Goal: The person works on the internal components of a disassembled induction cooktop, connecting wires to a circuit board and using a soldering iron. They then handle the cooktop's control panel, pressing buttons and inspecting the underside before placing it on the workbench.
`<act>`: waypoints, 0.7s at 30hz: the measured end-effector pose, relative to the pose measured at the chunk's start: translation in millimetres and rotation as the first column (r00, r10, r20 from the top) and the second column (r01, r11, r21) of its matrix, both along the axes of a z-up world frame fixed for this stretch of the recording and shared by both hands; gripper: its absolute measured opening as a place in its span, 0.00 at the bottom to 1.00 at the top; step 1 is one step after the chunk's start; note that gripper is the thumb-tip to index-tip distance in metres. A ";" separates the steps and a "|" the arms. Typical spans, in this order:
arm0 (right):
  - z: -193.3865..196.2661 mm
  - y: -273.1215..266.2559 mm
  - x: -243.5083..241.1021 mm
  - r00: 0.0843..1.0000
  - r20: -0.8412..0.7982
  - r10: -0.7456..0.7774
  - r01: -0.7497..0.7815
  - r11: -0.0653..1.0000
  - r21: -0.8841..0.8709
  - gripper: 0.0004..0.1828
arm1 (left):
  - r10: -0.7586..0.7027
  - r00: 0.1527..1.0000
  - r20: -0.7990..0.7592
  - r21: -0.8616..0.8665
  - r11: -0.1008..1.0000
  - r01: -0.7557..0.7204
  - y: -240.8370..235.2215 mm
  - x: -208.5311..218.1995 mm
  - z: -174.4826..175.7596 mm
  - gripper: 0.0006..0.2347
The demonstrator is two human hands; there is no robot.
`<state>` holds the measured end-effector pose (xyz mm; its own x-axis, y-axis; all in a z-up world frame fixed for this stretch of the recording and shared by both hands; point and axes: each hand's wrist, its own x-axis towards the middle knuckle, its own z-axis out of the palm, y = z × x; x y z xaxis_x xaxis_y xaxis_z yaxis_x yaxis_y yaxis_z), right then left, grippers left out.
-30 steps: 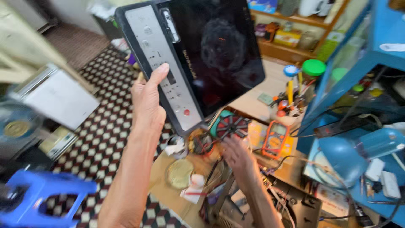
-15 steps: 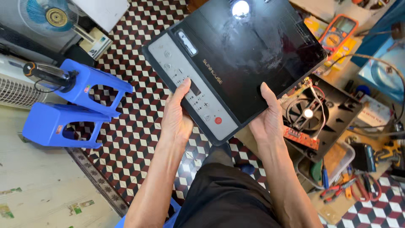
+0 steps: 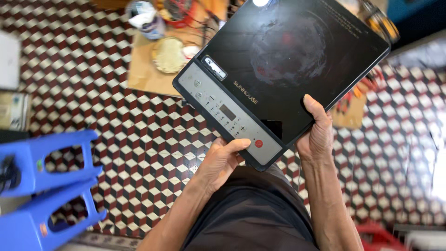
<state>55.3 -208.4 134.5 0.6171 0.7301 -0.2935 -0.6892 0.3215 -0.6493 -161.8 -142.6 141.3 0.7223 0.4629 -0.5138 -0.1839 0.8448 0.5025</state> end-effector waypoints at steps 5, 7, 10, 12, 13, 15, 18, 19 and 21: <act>-4.2 -56.4 -13.5 0.973 -0.018 -0.232 0.231 0.972 -0.050 0.16 | -0.263 0.961 -0.083 0.023 0.964 0.266 -10.7 5.2 -11.5 0.22; -2.6 -75.1 -18.4 0.953 0.000 -0.303 0.302 0.950 -0.081 0.15 | -0.335 0.938 -0.094 0.007 0.942 0.337 -19.5 8.4 -9.4 0.23; -4.4 -96.3 -21.8 0.917 0.000 -0.399 0.398 0.914 -0.078 0.14 | -0.394 0.913 -0.106 0.001 0.918 0.396 -31.1 16.9 -7.0 0.23; -5.7 -110.6 -18.2 0.896 0.006 -0.443 0.443 0.894 -0.067 0.15 | -0.421 0.899 -0.116 -0.007 0.906 0.423 -41.1 26.4 -8.8 0.22; -7.4 -114.8 -17.1 0.890 0.009 -0.455 0.455 0.888 -0.061 0.15 | -0.434 0.891 -0.131 -0.013 0.900 0.436 -44.7 30.2 -10.5 0.22; -8.5 -121.9 -14.0 0.878 0.010 -0.479 0.478 0.876 -0.055 0.15 | -0.441 0.887 -0.133 -0.035 0.897 0.441 -51.8 37.6 -14.5 0.21; -6.6 -129.4 -6.9 0.860 0.002 -0.510 0.509 0.859 -0.052 0.15 | -0.421 0.903 -0.085 -0.078 0.907 0.415 -63.0 52.4 -21.0 0.20; -6.3 -131.9 -4.9 0.856 -0.004 -0.517 0.516 0.855 -0.052 0.16 | -0.409 0.910 -0.065 -0.088 0.911 0.403 -67.9 56.1 -23.2 0.20; -6.5 -135.9 -1.4 0.849 -0.011 -0.528 0.526 0.848 -0.063 0.16 | -0.375 0.926 -0.039 -0.113 0.922 0.369 -77.0 62.2 -26.9 0.19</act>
